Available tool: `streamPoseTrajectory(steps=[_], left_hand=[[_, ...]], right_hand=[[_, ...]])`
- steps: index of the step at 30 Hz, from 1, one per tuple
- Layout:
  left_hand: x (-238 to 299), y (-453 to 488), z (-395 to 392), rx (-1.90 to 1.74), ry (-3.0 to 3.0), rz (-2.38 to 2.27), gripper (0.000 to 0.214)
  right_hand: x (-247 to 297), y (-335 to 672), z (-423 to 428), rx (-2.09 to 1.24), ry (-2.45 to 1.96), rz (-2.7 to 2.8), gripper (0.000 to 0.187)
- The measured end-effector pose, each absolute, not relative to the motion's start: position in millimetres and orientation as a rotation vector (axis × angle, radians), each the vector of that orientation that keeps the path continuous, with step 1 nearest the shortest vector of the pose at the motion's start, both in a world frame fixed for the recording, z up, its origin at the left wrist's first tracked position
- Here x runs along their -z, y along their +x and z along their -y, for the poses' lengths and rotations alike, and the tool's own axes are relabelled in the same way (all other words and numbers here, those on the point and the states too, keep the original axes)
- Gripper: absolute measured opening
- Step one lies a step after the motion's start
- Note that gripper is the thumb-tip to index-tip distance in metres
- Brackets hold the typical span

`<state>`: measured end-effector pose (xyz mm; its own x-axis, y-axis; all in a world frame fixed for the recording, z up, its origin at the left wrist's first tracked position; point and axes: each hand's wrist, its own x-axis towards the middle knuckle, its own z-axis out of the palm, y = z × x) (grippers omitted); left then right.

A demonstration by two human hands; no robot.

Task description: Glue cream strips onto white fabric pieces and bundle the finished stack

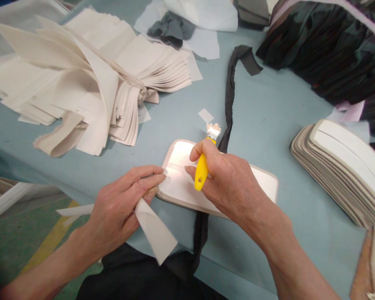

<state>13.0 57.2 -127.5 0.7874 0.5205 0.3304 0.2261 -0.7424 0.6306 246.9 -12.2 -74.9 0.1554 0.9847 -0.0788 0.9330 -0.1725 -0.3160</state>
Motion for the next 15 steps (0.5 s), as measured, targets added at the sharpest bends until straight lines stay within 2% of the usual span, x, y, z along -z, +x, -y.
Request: streamPoseTrajectory(steps=[5, 15], left_hand=[[123.4, 22.6, -69.2, -0.552, 2.597, -0.443, 0.058], [122.2, 25.1, -72.8, -0.386, 2.744, -0.422, 0.051]], right_hand=[[76.0, 244.3, 13.0, -0.358, -2.205, 1.886, 0.015], [69.9, 252.0, 26.2, -0.256, -2.223, 1.862, 0.018]])
